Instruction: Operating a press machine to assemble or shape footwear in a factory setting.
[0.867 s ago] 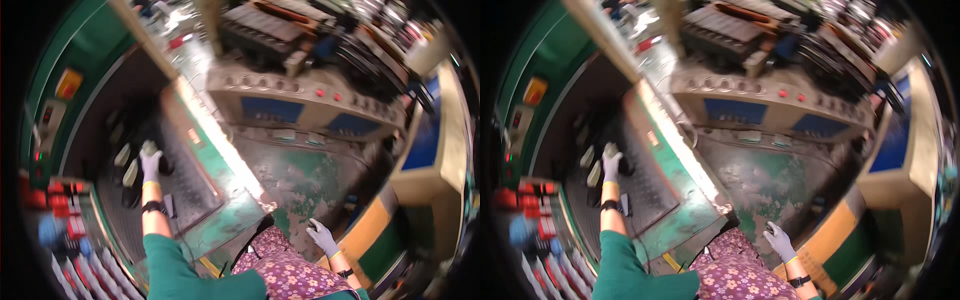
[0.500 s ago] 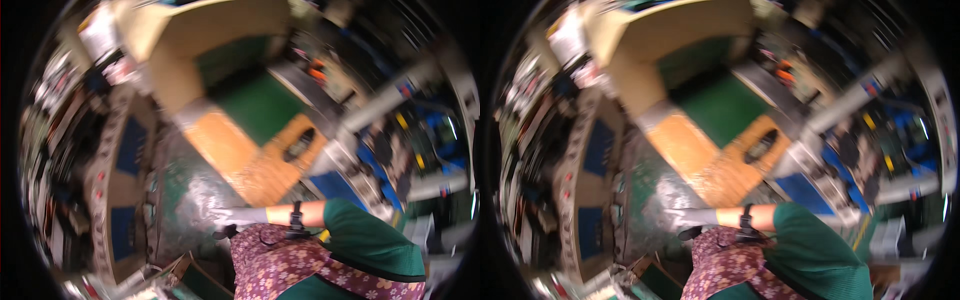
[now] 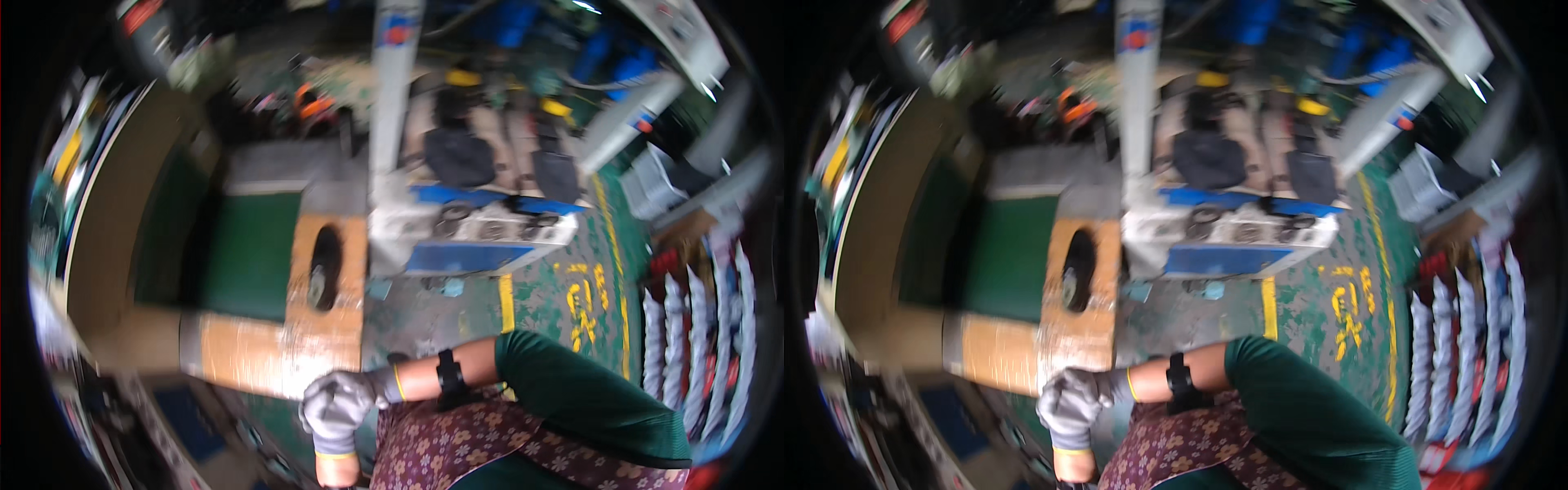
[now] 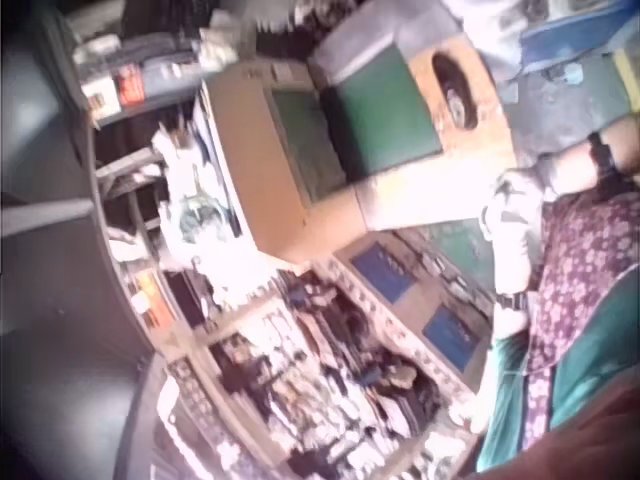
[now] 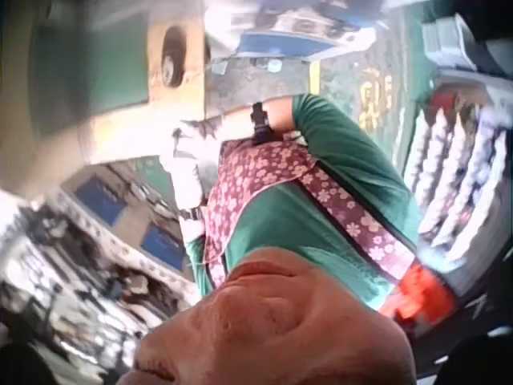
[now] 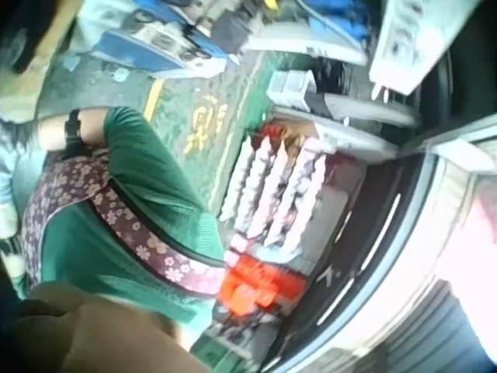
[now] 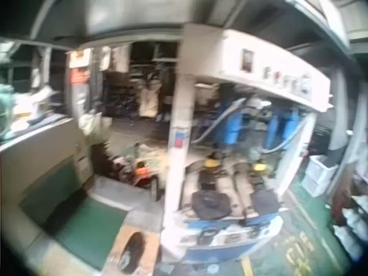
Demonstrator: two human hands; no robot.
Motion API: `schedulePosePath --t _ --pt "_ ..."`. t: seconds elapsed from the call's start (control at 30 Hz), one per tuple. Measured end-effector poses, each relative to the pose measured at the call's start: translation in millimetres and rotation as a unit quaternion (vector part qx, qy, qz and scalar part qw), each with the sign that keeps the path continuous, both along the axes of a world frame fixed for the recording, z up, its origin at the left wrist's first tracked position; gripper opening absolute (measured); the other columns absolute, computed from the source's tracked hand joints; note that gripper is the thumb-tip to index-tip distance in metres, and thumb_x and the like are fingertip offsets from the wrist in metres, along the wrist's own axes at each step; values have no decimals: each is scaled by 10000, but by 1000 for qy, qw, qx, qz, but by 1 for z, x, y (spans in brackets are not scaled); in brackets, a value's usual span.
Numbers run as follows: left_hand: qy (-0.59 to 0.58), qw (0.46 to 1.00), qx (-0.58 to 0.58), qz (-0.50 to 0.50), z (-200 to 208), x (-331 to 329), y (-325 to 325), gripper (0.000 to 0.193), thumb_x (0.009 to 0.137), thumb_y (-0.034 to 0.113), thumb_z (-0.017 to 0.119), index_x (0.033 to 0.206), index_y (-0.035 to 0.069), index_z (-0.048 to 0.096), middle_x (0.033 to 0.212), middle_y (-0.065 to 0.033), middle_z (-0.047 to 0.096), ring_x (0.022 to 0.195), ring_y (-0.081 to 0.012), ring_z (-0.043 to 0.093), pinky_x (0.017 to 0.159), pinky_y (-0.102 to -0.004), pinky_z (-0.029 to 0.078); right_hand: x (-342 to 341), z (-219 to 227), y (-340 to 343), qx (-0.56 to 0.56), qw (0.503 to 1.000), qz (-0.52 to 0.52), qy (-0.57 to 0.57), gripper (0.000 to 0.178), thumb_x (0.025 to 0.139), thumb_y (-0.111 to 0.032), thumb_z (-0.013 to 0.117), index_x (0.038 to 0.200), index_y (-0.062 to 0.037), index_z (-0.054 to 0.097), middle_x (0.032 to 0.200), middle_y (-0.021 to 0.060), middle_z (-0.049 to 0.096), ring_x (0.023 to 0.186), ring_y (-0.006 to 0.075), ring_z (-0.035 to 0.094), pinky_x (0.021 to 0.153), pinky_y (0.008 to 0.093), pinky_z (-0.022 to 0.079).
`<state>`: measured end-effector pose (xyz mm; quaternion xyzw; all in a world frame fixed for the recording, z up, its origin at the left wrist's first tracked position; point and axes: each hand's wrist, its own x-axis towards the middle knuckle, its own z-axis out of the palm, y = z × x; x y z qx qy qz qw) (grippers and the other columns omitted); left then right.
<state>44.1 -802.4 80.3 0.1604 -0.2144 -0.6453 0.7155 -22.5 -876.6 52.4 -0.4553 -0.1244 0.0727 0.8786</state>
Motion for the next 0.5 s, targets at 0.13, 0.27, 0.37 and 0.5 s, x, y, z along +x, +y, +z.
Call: schedulePosePath --t 0.13,0.27,0.37,0.5 --pt "-29 997 25 -72 14 -37 -40 442 983 436 494 1080 14 582 848 -113 559 750 -265 535 694 -375 461 -57 -49 -76 152 927 -140 314 460 917 -417 642 1192 -51 609 1130 52 630 1054 125 577 919 398 486" --pt "-375 874 303 55 -61 -6 -23 359 979 375 515 1112 51 596 962 -98 596 945 -238 564 843 -385 475 -153 53 -155 87 788 -543 277 328 949 -304 641 1167 -62 596 1001 48 643 908 129 614 766 304 531" --pt "-515 795 215 238 -135 27 10 418 946 290 617 1187 -52 622 1090 -171 674 997 -288 618 897 -377 483 -233 139 -231 -231 662 -688 186 242 967 -277 632 1102 -86 572 1048 13 576 942 120 591 800 308 528" --pt "-658 650 316 213 -151 14 1 427 938 296 625 1204 -37 604 1107 -172 665 1010 -287 613 907 -379 478 -285 305 -276 -313 442 -840 39 162 996 -155 541 1077 -46 630 825 67 615 701 124 564 662 302 493"
